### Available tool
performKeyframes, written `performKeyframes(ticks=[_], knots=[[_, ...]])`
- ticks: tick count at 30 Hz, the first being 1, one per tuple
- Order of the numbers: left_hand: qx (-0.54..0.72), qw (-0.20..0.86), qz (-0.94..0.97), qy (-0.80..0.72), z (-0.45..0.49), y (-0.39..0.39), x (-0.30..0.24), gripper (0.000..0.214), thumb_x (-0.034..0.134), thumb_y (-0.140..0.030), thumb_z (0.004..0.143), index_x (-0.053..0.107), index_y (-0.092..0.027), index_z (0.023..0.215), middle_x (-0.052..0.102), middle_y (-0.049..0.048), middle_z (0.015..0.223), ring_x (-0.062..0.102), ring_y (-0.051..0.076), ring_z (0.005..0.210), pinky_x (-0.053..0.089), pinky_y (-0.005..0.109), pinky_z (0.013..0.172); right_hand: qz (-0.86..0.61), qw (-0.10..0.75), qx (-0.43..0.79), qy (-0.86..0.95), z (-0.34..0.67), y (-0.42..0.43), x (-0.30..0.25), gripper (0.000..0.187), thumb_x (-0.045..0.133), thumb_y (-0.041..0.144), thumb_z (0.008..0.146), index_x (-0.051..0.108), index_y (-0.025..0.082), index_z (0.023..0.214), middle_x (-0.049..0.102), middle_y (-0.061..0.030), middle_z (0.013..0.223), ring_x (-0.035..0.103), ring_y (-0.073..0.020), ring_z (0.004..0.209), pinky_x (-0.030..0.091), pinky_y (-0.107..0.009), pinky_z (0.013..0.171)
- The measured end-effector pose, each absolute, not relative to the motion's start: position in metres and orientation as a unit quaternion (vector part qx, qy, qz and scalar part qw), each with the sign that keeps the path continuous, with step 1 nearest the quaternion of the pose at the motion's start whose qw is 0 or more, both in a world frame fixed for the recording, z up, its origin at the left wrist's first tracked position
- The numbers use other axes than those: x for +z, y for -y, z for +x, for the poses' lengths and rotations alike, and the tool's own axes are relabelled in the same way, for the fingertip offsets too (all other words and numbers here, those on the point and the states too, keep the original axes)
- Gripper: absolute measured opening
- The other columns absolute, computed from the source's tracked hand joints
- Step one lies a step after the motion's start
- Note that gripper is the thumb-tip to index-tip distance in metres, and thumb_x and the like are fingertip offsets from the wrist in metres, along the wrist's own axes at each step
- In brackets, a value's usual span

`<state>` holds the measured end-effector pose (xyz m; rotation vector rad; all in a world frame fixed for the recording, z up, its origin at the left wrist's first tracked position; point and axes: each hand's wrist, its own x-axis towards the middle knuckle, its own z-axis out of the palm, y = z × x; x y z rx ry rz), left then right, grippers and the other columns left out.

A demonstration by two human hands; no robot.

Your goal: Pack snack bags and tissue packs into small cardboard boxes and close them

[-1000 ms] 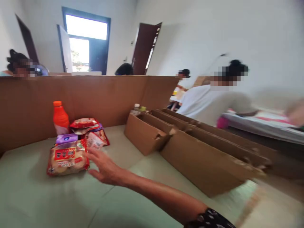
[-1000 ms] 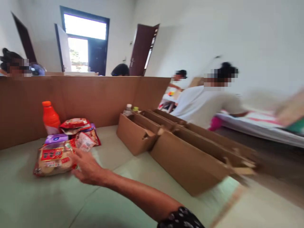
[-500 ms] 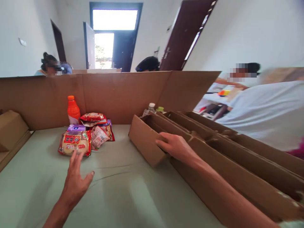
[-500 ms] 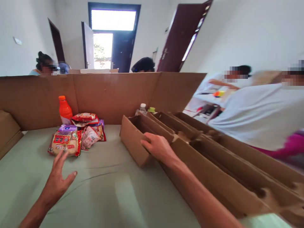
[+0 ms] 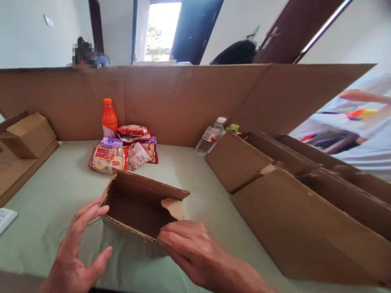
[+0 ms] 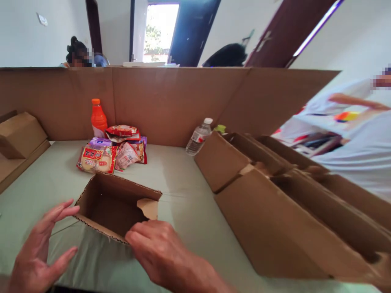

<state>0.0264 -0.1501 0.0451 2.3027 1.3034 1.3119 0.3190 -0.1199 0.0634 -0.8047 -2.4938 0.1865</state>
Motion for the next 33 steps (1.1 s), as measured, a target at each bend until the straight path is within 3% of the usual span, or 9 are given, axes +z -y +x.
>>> performKeyframes(ticks=[4,7,10,13,15,21,24,27,33], knots=[[0.431,0.048,0.803,-0.409,0.024,0.139,0.065,0.048,0.059,-0.009,0.087,0.051,-0.021,0.133,0.07,0.0058,0.107,0.062,0.019,0.11,0.052,0.035,0.099,-0.269,0.256,0.181,0.911,0.322,0.109,0.085,0.054,0.027,0.05,0.106,0.071,0.018,0.096,0.073,-0.0074,0.085,0.066,-0.018,0.08,0.049,-0.029,0.072],[0.389,0.056,0.838,-0.379,0.024,0.126,0.08,0.039,0.06,-0.009,0.086,0.057,-0.022,0.123,0.071,0.0023,0.099,0.065,0.017,0.097,0.053,0.033,0.091,-0.287,0.226,0.245,0.898,0.316,0.086,0.109,0.055,0.021,0.045,0.108,0.068,0.019,0.121,0.075,-0.0081,0.113,0.067,-0.018,0.106,0.049,-0.029,0.09],[0.332,0.058,0.863,-0.376,0.026,0.113,0.091,0.025,0.057,-0.009,0.085,0.062,-0.023,0.106,0.073,0.0004,0.095,0.067,0.017,0.09,0.053,0.034,0.084,-0.289,0.042,0.201,0.935,0.289,0.061,0.119,0.034,0.042,0.027,0.104,0.068,0.016,0.124,0.072,-0.0089,0.122,0.065,-0.0205,0.113,0.046,-0.032,0.095],[0.293,0.023,0.875,-0.385,0.03,0.103,0.098,0.018,0.051,-0.009,0.085,0.061,-0.022,0.091,0.075,0.0015,0.088,0.068,0.019,0.079,0.053,0.035,0.073,-0.279,-0.176,0.056,0.943,0.262,0.05,0.12,0.021,0.058,0.012,0.092,0.076,0.011,0.103,0.077,-0.0139,0.102,0.069,-0.0256,0.099,0.045,-0.036,0.087],[0.265,-0.005,0.884,-0.385,0.034,0.102,0.101,0.018,0.048,-0.008,0.083,0.06,-0.02,0.085,0.076,0.0052,0.094,0.069,0.021,0.079,0.054,0.037,0.071,-0.283,-0.219,-0.018,0.934,0.258,0.054,0.121,0.016,0.061,0.009,0.087,0.077,0.011,0.09,0.077,-0.014,0.087,0.07,-0.0262,0.09,0.044,-0.037,0.083],[0.218,-0.072,0.88,-0.415,0.035,0.107,0.102,0.015,0.048,-0.008,0.075,0.058,-0.019,0.075,0.076,0.0129,0.105,0.068,0.029,0.089,0.056,0.046,0.076,-0.443,-0.081,-0.071,0.89,0.322,0.083,0.12,0.023,0.059,0.027,0.094,0.073,0.019,0.078,0.073,-0.0082,0.076,0.067,-0.0247,0.076,0.043,-0.037,0.072],[0.213,-0.084,0.869,-0.44,0.025,0.106,0.094,0.015,0.053,-0.01,0.072,0.063,-0.019,0.08,0.075,0.0114,0.104,0.064,0.031,0.091,0.055,0.049,0.077,-0.463,0.019,-0.022,0.886,0.355,0.1,0.091,0.037,0.041,0.036,0.104,0.073,0.022,0.093,0.076,-0.0079,0.09,0.069,-0.0237,0.08,0.049,-0.039,0.074],[0.228,-0.104,0.863,-0.438,0.017,0.101,0.082,0.021,0.055,-0.009,0.07,0.066,-0.02,0.084,0.074,0.01,0.109,0.061,0.032,0.096,0.053,0.049,0.08,-0.496,0.125,0.028,0.859,0.367,0.121,0.048,0.051,0.029,0.049,0.105,0.069,0.021,0.118,0.075,-0.0111,0.112,0.07,-0.0261,0.1,0.055,-0.044,0.086],[0.276,-0.105,0.838,-0.458,0.015,0.115,0.072,0.023,0.053,-0.005,0.077,0.064,-0.022,0.089,0.072,0.0034,0.084,0.058,0.025,0.081,0.048,0.039,0.07,-0.573,0.231,0.13,0.775,0.348,0.132,-0.001,0.062,0.032,0.062,0.099,0.063,0.019,0.131,0.071,-0.0135,0.123,0.069,-0.0286,0.111,0.06,-0.045,0.089]])
